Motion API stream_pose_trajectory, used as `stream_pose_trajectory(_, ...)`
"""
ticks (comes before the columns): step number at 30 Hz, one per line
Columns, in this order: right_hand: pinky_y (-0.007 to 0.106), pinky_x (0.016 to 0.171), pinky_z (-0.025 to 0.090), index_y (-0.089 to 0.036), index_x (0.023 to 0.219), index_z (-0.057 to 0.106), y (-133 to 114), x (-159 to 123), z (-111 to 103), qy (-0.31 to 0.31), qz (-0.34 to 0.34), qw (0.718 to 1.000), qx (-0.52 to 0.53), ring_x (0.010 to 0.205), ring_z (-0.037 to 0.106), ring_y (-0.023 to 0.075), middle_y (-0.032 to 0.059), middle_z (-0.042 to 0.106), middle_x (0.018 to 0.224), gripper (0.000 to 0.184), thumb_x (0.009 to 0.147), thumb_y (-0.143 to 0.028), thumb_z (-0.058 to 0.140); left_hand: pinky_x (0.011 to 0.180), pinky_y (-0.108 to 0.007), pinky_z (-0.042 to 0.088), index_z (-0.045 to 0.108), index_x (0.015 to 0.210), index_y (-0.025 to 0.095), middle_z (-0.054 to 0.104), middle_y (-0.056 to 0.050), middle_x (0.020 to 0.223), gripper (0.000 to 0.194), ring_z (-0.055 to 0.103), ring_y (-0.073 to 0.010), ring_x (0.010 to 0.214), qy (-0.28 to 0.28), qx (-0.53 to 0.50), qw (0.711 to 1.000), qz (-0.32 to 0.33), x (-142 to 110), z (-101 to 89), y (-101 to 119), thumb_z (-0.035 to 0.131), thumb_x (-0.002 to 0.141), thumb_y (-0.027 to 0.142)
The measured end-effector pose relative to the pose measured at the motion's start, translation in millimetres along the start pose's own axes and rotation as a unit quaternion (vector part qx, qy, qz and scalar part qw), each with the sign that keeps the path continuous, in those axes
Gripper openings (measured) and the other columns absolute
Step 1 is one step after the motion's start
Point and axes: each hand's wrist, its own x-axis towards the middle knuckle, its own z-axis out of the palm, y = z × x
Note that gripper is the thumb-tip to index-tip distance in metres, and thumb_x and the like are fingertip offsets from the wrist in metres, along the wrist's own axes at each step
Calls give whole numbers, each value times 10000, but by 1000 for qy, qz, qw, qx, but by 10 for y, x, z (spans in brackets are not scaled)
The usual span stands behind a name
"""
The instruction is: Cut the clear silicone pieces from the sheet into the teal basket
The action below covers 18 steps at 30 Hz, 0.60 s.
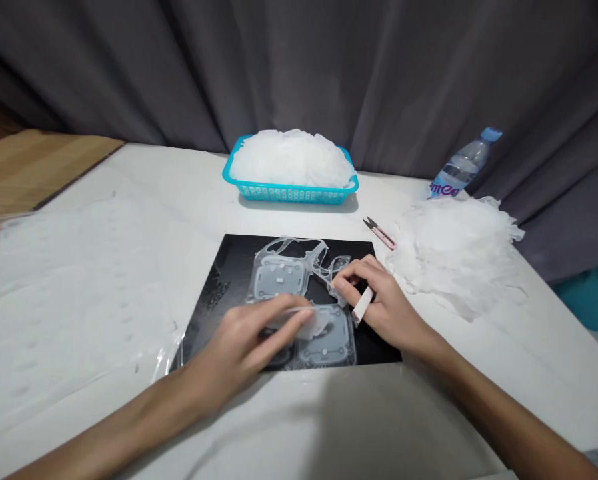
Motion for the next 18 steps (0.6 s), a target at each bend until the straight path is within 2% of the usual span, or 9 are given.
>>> stream_pose_trajectory(2,365,868,441,-230,1037,670,-34,-22,-19,21,-16,1000,-8,949,560,203,28,677,998,62,1037,-270,622,649,-233,496,728,1019,222,764,0,889,311,668,-162,725,-2,-45,996,-75,53,-36,15,544,1066,468)
stream_pose_trajectory(5,368,877,448,-226,1134,656,-88,-82,5,49,-61,997,-16,991,559,210,47,674,1080,122,1015,-252,660,616,-235,457,725,1015,214,747,-1,877,339,633,-157,717,2,-96,990,-103,87,-54,-3,554,1054,504)
stream_pose_trajectory(8,379,890,451,-224,1156,672,-127,-144,83,42,-116,992,-13,1014,562,219,48,690,1074,178,982,-235,712,622,-235,449,721,1042,217,733,5,874,312,622,-149,725,8,-117,989,-89,80,-45,-15,554,1058,480)
stream_pose_trajectory(12,367,838,457,-229,1087,697,-140,-180,183,64,-160,985,4,928,579,196,28,717,980,117,996,-156,688,672,-231,472,722,1064,228,747,7,946,277,661,-152,805,6,-113,992,-61,70,-47,6,541,1075,437)
stream_pose_trajectory(18,356,820,481,-221,1112,709,-129,-186,193,79,-185,979,7,916,599,186,34,722,976,174,980,-108,697,943,-246,496,695,1172,275,759,22,1134,229,704,-167,1067,-26,-101,995,-9,53,-87,-3,488,1114,354)
